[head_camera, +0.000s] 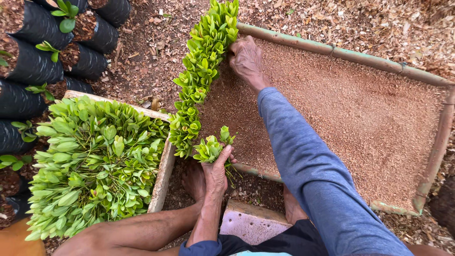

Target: The person picks up green plant cuttings from a container and pushes them into a tray of soil by hand.

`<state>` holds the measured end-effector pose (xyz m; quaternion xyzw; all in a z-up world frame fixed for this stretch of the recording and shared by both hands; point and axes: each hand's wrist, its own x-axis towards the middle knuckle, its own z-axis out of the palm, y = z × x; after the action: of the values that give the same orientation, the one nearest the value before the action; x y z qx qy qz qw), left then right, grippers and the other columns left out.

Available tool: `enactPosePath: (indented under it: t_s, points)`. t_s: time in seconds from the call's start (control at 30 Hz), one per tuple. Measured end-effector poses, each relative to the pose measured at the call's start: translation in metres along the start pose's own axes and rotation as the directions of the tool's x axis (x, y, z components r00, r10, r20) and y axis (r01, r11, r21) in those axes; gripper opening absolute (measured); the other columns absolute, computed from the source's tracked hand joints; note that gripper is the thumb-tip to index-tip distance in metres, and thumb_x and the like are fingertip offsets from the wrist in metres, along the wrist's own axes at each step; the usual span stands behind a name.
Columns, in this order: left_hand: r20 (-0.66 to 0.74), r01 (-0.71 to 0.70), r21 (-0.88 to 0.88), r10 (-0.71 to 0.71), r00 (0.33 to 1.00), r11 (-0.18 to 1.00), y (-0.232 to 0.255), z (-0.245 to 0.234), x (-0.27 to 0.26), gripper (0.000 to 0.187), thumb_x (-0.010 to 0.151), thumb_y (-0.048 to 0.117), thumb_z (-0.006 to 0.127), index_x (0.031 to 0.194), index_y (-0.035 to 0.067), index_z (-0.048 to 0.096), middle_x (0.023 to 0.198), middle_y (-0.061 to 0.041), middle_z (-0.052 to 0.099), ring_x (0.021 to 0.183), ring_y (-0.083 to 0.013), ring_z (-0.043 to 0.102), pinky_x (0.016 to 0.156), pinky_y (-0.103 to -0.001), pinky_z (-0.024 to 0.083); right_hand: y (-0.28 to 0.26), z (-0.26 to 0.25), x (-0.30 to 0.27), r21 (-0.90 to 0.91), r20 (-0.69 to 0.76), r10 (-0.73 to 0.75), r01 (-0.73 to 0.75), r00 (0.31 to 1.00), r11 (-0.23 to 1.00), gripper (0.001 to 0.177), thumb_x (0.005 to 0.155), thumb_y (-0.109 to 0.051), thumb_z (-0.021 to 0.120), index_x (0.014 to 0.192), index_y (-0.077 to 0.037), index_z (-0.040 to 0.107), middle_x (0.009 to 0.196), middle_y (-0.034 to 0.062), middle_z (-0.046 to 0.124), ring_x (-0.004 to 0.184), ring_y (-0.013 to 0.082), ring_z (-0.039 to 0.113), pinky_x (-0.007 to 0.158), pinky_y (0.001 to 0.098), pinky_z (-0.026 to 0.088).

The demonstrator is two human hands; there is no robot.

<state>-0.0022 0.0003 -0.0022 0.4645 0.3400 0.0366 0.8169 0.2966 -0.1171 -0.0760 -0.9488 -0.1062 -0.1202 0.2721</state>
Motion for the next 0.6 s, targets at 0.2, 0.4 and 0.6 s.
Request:
enactPosePath:
  t_s: [0.2, 0.4, 0.6]
  points:
    - [-0.002, 0.087, -0.107, -0.088, 0.996, 0.99, 0.027, 0.017, -0.007, 0.019, 0.078, 0.0, 0.068, 0.095, 0.005, 0.061, 0.088, -0.015, 0.069, 0.062, -0.0133, 0.059, 0.049, -0.031, 0.055, -0.028, -0.052, -0.004, 0.142, 0.073, -0.071, 0.06, 0.995, 0.988, 0.027, 0.096, -0.009, 0.059, 0.07, -0.009, 0.062, 0.077, 0.0025, 0.063, 0.064, 0.0177, 0.051, 0.062, 0.0328, 0.052]
    - [0.135, 0.067, -0.009, -0.065, 0.989, 0.998, 0.055, 0.001, 0.003, 0.039, 0.079, 0.012, 0.078, 0.112, 0.0, 0.061, 0.078, -0.017, 0.065, 0.065, -0.0284, 0.067, 0.045, -0.042, 0.063, -0.106, -0.17, -0.117, 0.698, 0.332, -0.09, -0.18, 0.939, 0.693, 0.011, 0.09, -0.016, 0.07, 0.096, -0.008, 0.073, 0.078, 0.0094, 0.067, 0.067, 0.0173, 0.056, 0.059, 0.0286, 0.048]
    - [0.128, 0.018, 0.077, -0.028, 0.991, 0.997, 0.081, 0.027, -0.024, 0.045, 0.07, 0.005, 0.085, 0.109, 0.001, 0.063, 0.084, -0.017, 0.068, 0.064, -0.0248, 0.067, 0.048, -0.038, 0.064, -0.139, -0.172, -0.163, 0.78, 0.604, -0.111, -0.557, 0.789, 0.285, 0.011, 0.08, -0.014, 0.079, 0.082, -0.006, 0.072, 0.076, 0.001, 0.056, 0.059, 0.0054, 0.052, 0.043, 0.0139, 0.044]
